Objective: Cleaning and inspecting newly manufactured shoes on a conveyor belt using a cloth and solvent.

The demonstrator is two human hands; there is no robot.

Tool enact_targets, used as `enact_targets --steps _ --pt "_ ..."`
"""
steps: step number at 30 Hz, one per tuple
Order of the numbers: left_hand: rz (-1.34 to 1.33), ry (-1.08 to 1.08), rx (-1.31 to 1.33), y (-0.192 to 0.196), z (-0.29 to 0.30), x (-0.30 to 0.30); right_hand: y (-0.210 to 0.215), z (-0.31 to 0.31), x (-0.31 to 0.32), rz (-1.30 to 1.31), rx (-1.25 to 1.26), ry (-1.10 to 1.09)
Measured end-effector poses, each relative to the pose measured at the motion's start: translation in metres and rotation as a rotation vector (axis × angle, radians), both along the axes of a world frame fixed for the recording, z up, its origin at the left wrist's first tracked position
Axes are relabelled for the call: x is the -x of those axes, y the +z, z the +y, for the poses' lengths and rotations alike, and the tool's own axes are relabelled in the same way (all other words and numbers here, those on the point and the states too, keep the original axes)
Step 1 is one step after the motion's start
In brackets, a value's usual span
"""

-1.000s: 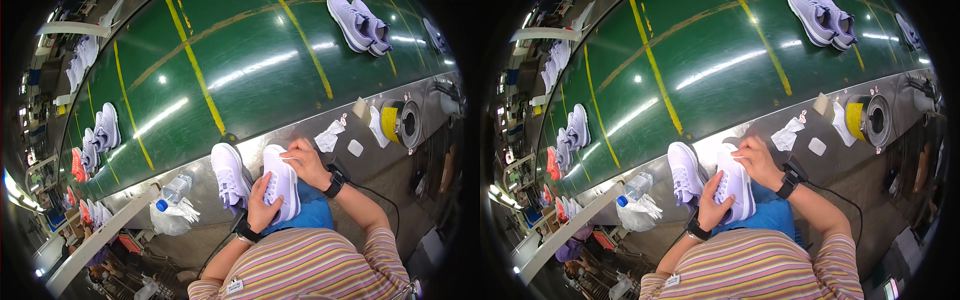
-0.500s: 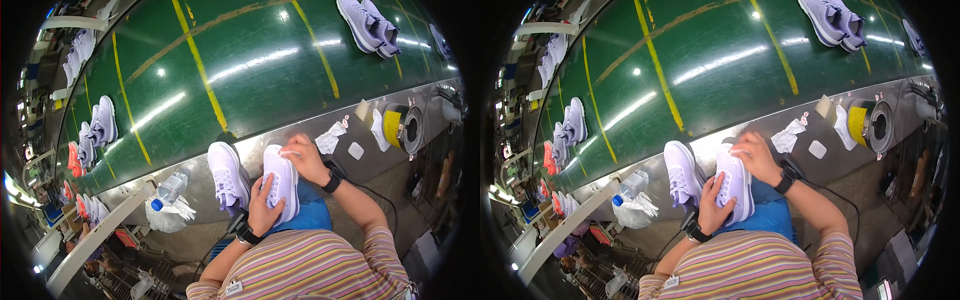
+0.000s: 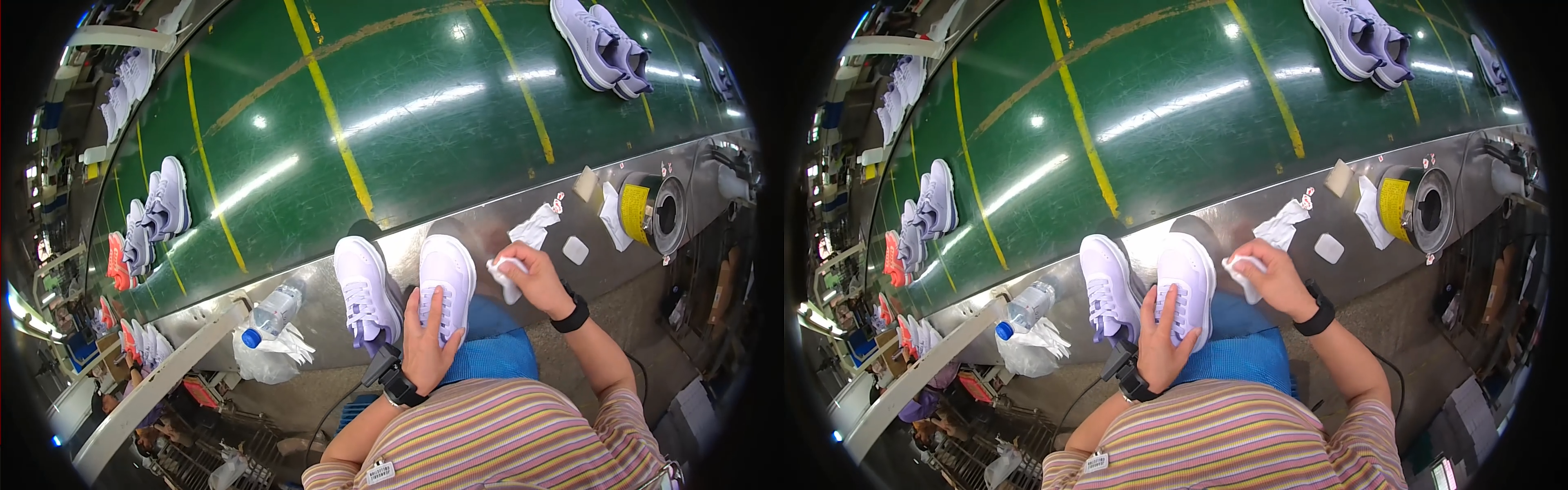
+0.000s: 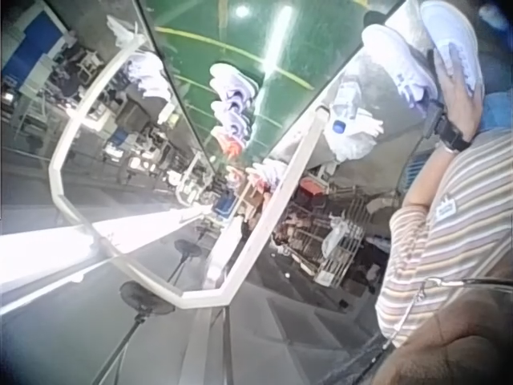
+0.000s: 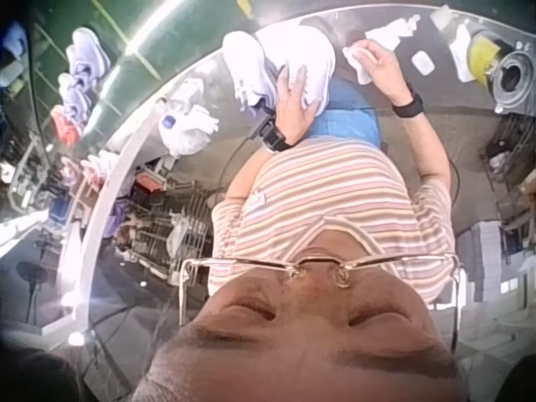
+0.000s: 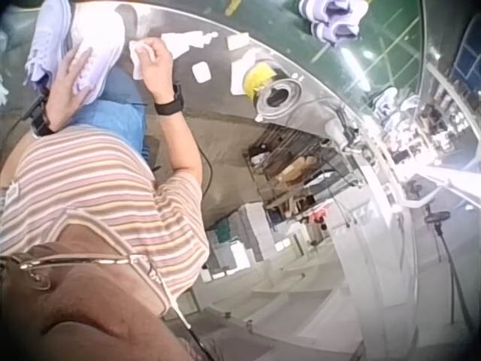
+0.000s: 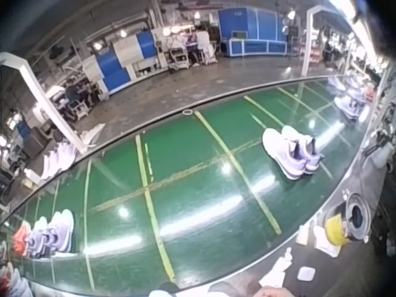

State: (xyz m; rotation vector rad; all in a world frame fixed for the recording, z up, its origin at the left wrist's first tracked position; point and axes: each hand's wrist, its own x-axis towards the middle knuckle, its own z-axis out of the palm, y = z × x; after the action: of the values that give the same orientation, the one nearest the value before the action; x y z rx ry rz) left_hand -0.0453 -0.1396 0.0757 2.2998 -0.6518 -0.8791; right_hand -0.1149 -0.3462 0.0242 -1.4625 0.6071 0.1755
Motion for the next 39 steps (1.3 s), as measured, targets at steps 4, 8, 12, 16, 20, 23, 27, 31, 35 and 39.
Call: enact_targets --steps 4,8,12,16,20,23,27,31,35,39 --pt "-0.087 -0.076 -0.067 -0.012 0.005 0.005 -0.008 -0.002 -0.001 0.023 -0.131 -0.216" --pt "-0.103 -0.104 -0.061 -0.016 0.005 0.009 -0.013 0.000 0.001 0.063 -0.079 -0.306" --pt "-0.118 -0.109 -0.071 -0.017 0.003 0.011 -0.015 0.001 -0.001 0.051 -0.040 -0.331" --pt "-0.114 -0.103 -0.085 -0.019 0.000 0.013 -0.018 0.006 -0.003 0.026 -0.021 -0.306" --pt "-0.117 -0.091 -0.069 -0.021 -0.001 0.016 -0.013 0.000 -0.005 -0.001 0.208 -0.268" --pt "-0.108 -0.087 -0.063 -0.019 -0.003 0.015 -0.007 -0.004 -0.010 0.001 0.293 -0.253" --pt "-0.100 -0.082 -0.047 -0.019 -0.002 0.015 -0.006 0.006 -0.035 -0.156 0.395 -0.126" --pt "-0.135 -0.111 -0.062 -0.024 -0.002 0.020 -0.021 0.023 -0.079 -0.305 0.310 0.066" --pt "-0.165 -0.100 -0.051 -0.029 -0.003 0.023 -0.032 0.020 -0.083 -0.331 0.405 0.248" --pt "-0.153 -0.114 -0.060 -0.030 -0.002 0.023 -0.032 0.025 -0.076 -0.295 0.363 0.170"
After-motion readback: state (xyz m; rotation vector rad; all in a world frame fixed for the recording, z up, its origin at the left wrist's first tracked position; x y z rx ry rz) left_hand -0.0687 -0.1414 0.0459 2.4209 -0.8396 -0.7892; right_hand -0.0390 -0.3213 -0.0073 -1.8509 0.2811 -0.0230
